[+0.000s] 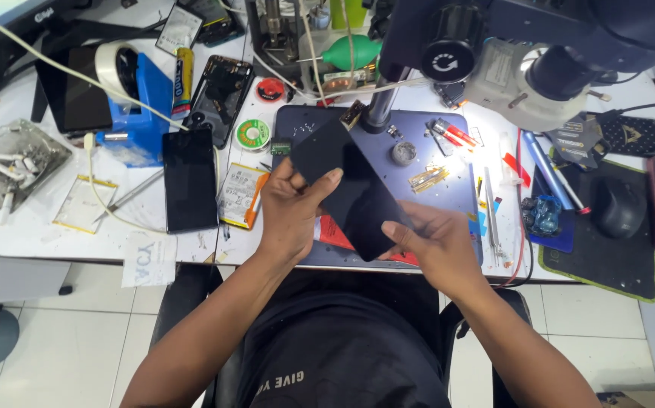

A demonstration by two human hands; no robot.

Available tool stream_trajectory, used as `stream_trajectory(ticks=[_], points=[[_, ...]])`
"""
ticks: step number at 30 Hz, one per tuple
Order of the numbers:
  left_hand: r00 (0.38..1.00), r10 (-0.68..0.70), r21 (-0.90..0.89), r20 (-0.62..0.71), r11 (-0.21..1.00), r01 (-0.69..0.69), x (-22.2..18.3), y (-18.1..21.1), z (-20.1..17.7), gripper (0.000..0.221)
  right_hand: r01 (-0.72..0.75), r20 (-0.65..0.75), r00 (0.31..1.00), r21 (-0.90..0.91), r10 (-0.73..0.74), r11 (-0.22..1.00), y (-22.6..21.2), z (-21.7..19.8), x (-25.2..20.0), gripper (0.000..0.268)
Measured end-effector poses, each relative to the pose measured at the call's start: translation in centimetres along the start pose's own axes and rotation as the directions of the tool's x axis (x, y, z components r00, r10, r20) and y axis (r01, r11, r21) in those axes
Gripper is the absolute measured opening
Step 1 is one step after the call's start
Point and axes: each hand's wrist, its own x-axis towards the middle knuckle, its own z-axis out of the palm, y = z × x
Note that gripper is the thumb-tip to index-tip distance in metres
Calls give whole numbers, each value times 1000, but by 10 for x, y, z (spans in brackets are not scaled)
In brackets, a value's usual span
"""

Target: Applying adhesive to a mobile phone frame and assembling the screen and internal components.

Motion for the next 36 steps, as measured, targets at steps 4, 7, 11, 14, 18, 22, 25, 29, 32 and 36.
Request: stream_trajectory(ticks=[4, 7, 11, 14, 18, 22, 25, 29, 32, 36], points=[[997, 58, 50, -41, 997, -56, 7, -13, -3, 31, -27, -22, 999, 96, 29, 995, 14, -1, 5, 45], [986, 164, 237, 4, 958, -161, -8, 9, 15, 34, -15, 30, 1000, 257, 7, 966, 28, -8, 8, 38], [963, 268, 243, 8, 934, -262, -8, 8, 18, 32, -15, 77, 997, 227, -3, 974, 75, -30, 28, 37], [959, 284, 243, 11, 929, -278, -13, 16, 19, 32, -15, 104, 994, 216, -7, 976, 73, -31, 32, 42], [948, 317, 257, 34, 914, -315, -13, 18, 18, 31, -22, 119, 993, 196, -1, 980, 62, -24, 31, 42], [950, 309, 277, 42, 910, -309, -16, 19, 19, 31, -31, 130, 991, 200, 4, 979, 55, -20, 28, 41], [952, 303, 302, 46, 904, -302, -13, 17, 17, 32, -43, 129, 992, 220, 15, 975, 61, -22, 29, 41], [954, 298, 338, 22, 896, -288, -11, 19, 16, 35, -53, 136, 990, 219, 23, 974, 60, -24, 28, 41], [966, 259, 332, -5, 912, -242, -5, 27, 4, 37, 27, 80, 996, 142, -39, 989, 44, -29, 25, 39], [924, 285, 539, 256, 751, -381, 5, 38, -22, 29, 426, 137, 901, -458, -411, 781, 26, -62, 14, 31]])
